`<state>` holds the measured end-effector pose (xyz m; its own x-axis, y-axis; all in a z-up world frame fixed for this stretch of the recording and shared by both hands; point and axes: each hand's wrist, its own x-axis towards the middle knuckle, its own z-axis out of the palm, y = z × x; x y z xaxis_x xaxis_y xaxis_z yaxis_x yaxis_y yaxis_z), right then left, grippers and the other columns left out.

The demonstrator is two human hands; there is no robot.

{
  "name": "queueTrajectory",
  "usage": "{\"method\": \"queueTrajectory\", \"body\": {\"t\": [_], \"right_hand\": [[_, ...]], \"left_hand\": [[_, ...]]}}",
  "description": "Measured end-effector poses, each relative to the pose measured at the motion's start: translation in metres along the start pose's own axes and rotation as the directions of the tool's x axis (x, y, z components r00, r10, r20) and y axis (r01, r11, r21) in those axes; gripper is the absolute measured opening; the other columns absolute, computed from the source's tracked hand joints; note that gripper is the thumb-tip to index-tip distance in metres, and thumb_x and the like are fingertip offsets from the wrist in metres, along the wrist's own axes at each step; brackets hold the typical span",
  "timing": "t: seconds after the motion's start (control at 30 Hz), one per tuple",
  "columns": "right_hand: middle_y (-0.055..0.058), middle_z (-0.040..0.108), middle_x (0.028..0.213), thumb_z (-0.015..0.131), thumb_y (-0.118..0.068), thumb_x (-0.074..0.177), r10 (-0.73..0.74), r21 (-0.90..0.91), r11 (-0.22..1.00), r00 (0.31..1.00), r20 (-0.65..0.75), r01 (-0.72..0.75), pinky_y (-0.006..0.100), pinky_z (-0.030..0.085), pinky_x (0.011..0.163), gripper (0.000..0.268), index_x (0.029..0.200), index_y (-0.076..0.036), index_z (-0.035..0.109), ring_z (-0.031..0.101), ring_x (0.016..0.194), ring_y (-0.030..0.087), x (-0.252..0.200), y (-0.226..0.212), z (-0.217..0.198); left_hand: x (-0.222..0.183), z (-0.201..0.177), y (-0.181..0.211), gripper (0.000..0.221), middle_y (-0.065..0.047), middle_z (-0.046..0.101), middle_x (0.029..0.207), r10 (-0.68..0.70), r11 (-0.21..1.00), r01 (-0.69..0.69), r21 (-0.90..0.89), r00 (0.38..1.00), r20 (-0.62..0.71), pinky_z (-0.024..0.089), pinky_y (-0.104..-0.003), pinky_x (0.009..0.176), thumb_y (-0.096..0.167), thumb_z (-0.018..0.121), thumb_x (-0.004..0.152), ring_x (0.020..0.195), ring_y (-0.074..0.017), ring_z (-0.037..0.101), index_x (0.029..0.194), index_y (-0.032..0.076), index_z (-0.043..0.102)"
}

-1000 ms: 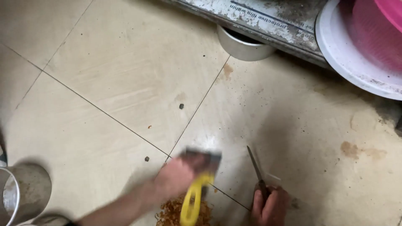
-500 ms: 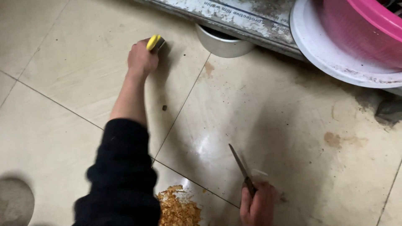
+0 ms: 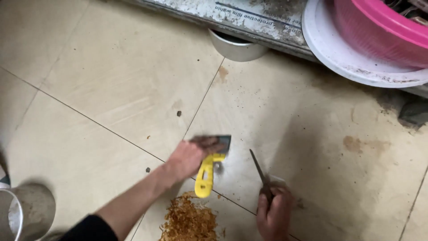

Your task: Scraping burnt residue from a baking plate onto the floor, then using a scraper and knife to collect the debris for disposal.

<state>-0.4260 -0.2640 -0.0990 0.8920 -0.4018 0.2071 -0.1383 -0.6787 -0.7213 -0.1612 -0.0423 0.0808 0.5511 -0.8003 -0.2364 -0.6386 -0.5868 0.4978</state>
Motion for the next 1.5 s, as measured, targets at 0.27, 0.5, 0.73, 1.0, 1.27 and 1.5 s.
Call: {"method": "queueTrajectory", "body": {"t": [0.27,0.5,0.73,1.0,1.27,1.5], "right_hand": [[0.016,0.066,0.105,0.056,-0.025,0.106,0.063,0.089,0.994,0.998,-0.023,-0.060,0.053,0.046,0.098,0.022,0.102,-0.005,0.065,0.062,0.102,0.040,0.013,-0.016,-0.003],[0.016,0.066,0.114,0.047,-0.033,0.113,0.050,0.102,0.994,0.998,-0.049,-0.045,0.051,0.045,0.108,0.032,0.108,-0.006,0.063,0.058,0.113,0.037,0.011,-0.019,-0.007],[0.016,0.069,0.116,0.055,-0.028,0.110,0.005,0.132,0.991,0.998,-0.057,0.003,0.051,0.047,0.102,0.027,0.113,-0.003,0.065,0.062,0.108,0.037,0.009,-0.014,-0.006],[0.013,0.066,0.117,0.046,-0.040,0.116,0.023,0.153,0.988,0.998,-0.064,-0.013,0.050,0.045,0.106,0.038,0.110,-0.007,0.062,0.061,0.118,0.034,0.016,-0.024,-0.008],[0.014,0.065,0.114,0.042,-0.035,0.119,-0.001,0.198,0.980,0.996,-0.091,0.019,0.048,0.050,0.103,0.038,0.111,-0.003,0.061,0.061,0.115,0.034,0.020,-0.023,-0.019],[0.018,0.060,0.088,0.046,-0.020,0.104,0.206,0.092,0.976,0.970,-0.125,-0.196,0.054,0.047,0.088,0.026,0.092,0.000,0.057,0.059,0.087,0.038,0.050,0.043,-0.072]], "left_hand": [[-0.032,-0.013,0.062,0.091,0.001,0.052,0.178,0.147,0.984,-0.175,0.043,0.921,0.362,0.073,-0.044,0.100,-0.010,0.091,0.081,0.156,-0.0270,0.058,0.160,0.026,0.063],[0.168,-0.021,-0.128,0.070,-0.016,0.079,0.122,-0.212,0.949,0.261,0.179,0.945,-0.250,0.058,-0.054,0.089,0.019,0.073,0.091,0.111,-0.0442,0.075,0.157,0.044,0.071],[0.243,-0.026,-0.131,0.056,-0.011,0.083,0.127,-0.326,0.922,0.363,0.133,0.915,-0.236,0.061,-0.054,0.094,0.035,0.075,0.098,0.111,-0.0402,0.075,0.153,0.048,0.074],[0.064,0.018,-0.022,0.040,-0.014,0.077,0.142,-0.235,0.971,0.236,-0.026,0.972,0.022,0.060,-0.047,0.108,0.016,0.062,0.105,0.128,-0.0389,0.075,0.138,0.024,0.082],[-0.057,0.046,0.074,0.062,-0.008,0.075,0.153,0.142,0.990,-0.142,-0.015,0.966,0.214,0.068,-0.050,0.101,0.015,0.092,0.092,0.134,-0.0306,0.076,0.150,0.026,0.073],[0.129,0.069,-0.087,0.037,-0.009,0.080,0.121,-0.045,0.998,0.048,0.035,0.995,-0.087,0.056,-0.040,0.089,0.021,0.061,0.097,0.109,-0.0280,0.077,0.128,0.036,0.074]]}}
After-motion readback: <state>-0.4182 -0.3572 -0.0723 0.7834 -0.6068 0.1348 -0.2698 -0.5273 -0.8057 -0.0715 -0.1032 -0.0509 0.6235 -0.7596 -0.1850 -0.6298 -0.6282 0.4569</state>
